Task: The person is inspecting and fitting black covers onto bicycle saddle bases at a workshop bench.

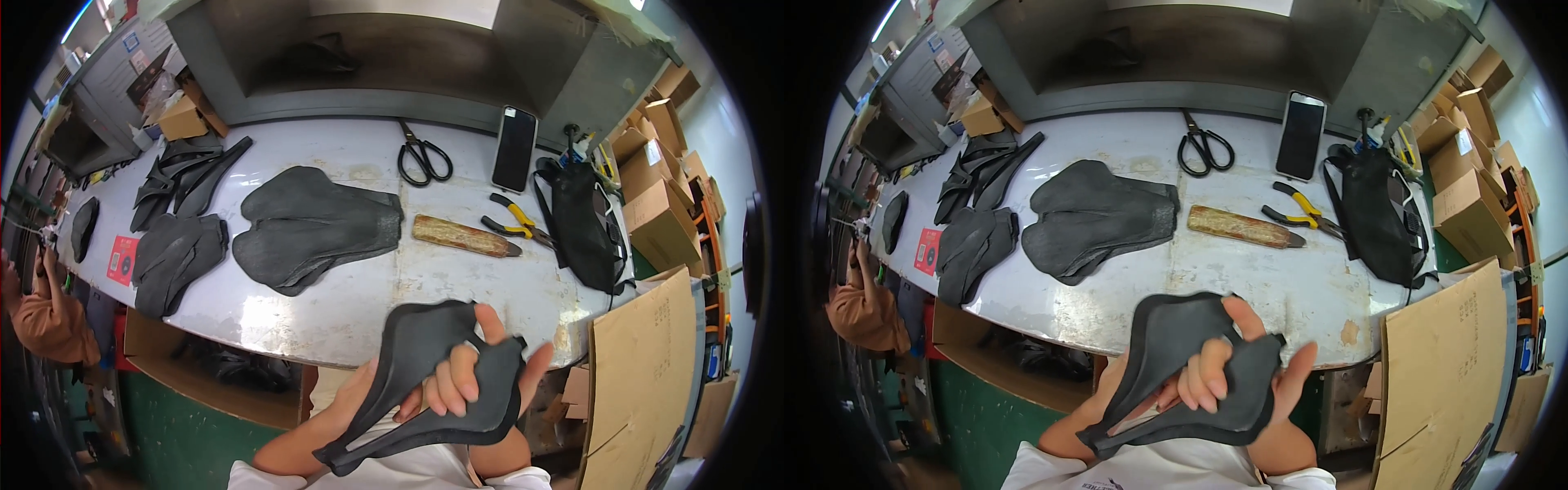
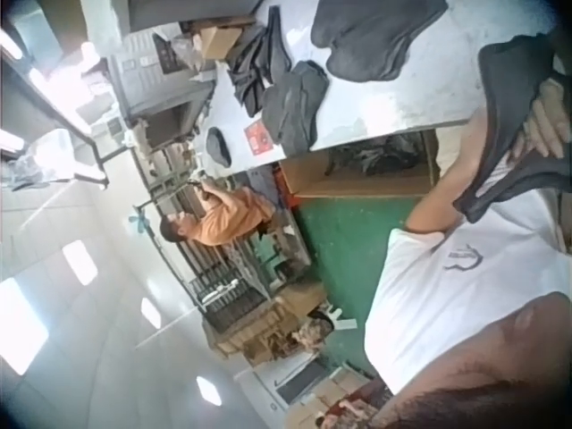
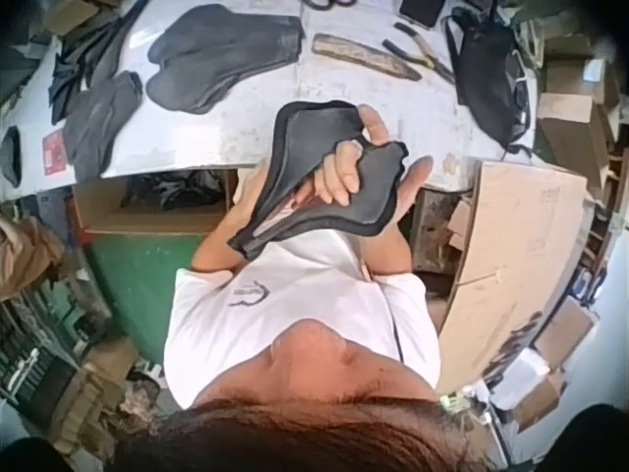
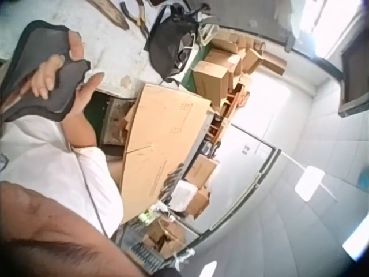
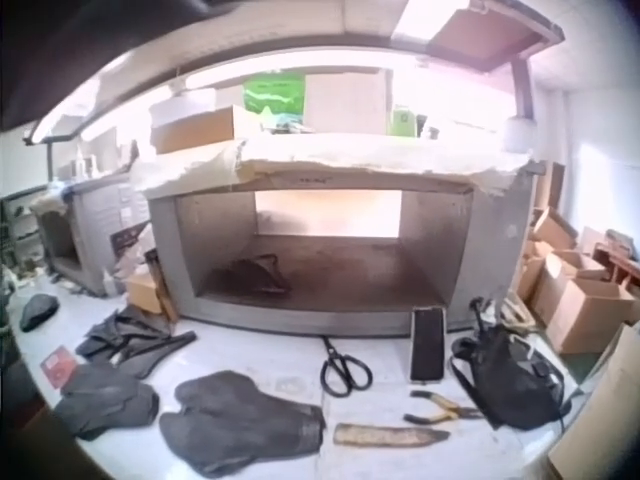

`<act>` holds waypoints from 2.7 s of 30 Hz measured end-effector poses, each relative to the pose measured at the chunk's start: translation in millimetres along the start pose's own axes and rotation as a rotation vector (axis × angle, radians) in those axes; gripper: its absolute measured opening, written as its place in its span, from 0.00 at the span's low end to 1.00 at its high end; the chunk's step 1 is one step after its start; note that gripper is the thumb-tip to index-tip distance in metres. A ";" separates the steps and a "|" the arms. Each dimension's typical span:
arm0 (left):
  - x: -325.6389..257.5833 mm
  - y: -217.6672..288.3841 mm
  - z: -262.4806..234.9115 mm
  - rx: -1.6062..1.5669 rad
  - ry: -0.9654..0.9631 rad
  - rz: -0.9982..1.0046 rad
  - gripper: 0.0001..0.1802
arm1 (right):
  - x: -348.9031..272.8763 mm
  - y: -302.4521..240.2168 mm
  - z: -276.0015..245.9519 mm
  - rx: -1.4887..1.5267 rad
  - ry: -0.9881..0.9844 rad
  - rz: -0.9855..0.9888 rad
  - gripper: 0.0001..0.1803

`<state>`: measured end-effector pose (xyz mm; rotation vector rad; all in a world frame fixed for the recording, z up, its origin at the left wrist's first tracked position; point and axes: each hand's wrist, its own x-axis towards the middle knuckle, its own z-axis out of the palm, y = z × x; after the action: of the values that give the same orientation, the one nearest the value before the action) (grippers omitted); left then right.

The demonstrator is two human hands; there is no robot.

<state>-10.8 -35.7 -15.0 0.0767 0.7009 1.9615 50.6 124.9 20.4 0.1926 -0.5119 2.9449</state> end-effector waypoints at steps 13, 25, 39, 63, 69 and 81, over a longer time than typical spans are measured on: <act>-12.5 41.7 5.7 0.193 0.234 0.454 0.26 | -25.6 35.4 -24.4 -1.218 -0.172 -0.058 0.44; -4.1 -4.4 -45.7 -0.650 -0.064 0.223 0.21 | -17.8 41.6 12.0 -0.993 -0.004 0.188 0.22; -4.0 2.1 -3.4 -0.064 0.104 0.233 0.24 | -27.3 0.9 17.4 -1.555 -0.073 -0.180 0.08; 77.0 -108.4 133.8 1.303 -0.309 -0.008 0.10 | -631.2 -417.9 -105.3 -0.806 1.905 -1.483 0.10; 84.2 -119.4 120.6 1.460 -0.169 0.179 0.15 | -688.2 -510.1 -119.3 -0.539 1.667 -1.771 0.08; 85.9 -247.6 229.2 1.714 -0.794 0.821 0.24 | -678.1 -558.9 -134.2 -1.435 2.422 -1.726 0.20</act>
<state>224.5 217.0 29.5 2.2576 1.6745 1.1331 794.7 609.1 -25.5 -1.5062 -0.7344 -0.3250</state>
